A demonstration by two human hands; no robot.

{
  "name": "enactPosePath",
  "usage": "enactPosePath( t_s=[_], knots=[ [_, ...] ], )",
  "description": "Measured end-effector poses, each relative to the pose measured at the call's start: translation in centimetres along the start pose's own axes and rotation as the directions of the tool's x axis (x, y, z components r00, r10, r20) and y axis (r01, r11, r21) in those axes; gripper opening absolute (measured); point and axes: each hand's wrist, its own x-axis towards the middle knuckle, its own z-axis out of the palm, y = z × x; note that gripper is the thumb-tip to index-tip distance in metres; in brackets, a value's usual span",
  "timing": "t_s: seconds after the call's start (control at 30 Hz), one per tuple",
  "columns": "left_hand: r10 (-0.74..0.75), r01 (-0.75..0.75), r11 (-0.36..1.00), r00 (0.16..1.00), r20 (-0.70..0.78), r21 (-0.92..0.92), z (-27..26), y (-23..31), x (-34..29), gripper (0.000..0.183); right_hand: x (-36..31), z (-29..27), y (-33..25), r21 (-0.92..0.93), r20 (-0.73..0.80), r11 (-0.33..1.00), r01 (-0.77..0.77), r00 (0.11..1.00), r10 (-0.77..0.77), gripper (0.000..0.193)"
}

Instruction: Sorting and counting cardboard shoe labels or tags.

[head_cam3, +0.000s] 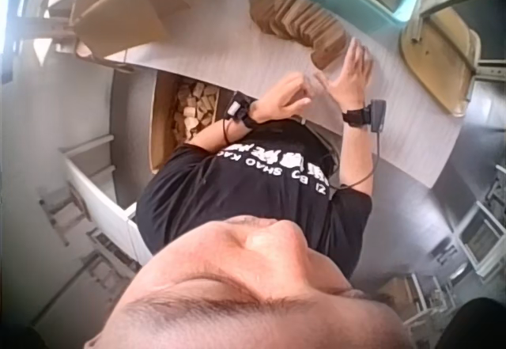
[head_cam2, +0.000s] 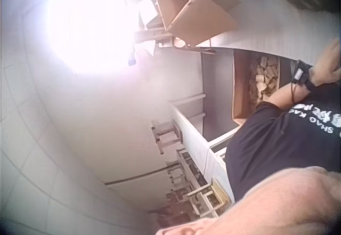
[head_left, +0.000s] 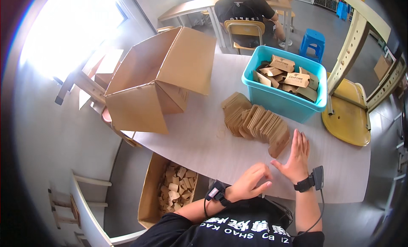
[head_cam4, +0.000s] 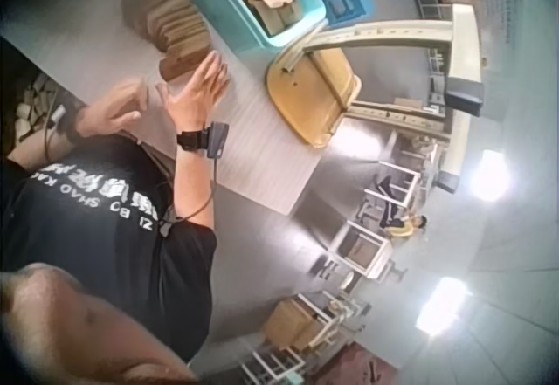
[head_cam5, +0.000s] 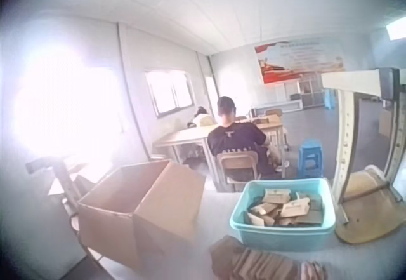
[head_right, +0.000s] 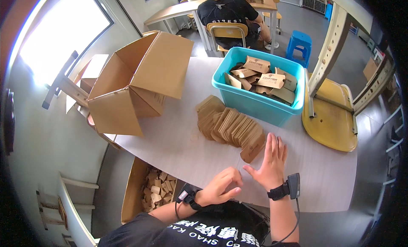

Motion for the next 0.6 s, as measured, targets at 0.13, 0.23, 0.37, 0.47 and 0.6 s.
enactPosePath(
  t_s=[0.13,0.23,0.37,0.47,0.6],
  knots=[
    [-0.025,0.029,0.999,0.992,0.121,-0.029,0.3,0.0,-0.8,0.024,0.6,0.3,-0.5,0.021,0.061,0.999,-0.034,0.998,0.032,0.131],
    [0.003,0.007,0.996,0.993,0.119,-0.084,0.2,0.1,-0.6,0.03,0.6,1.0,-0.8,-0.003,0.023,1.0,-0.015,1.0,0.015,0.128],
    [0.027,-0.015,0.994,0.992,0.123,-0.105,0.0,0.0,-0.5,0.031,0.5,1.7,-0.3,0.004,-0.033,1.0,-0.004,0.999,0.005,0.125],
    [0.044,-0.032,0.994,0.993,0.112,-0.108,0.0,-0.1,-0.5,0.032,0.5,1.3,-0.4,0.032,-0.045,0.999,0.006,0.999,-0.005,0.121],
    [0.034,-0.022,0.992,0.995,0.095,-0.121,-0.1,-0.2,-0.6,0.032,-0.2,0.7,0.1,0.089,-0.066,0.995,-0.04,0.997,0.046,0.118]
  ],
)
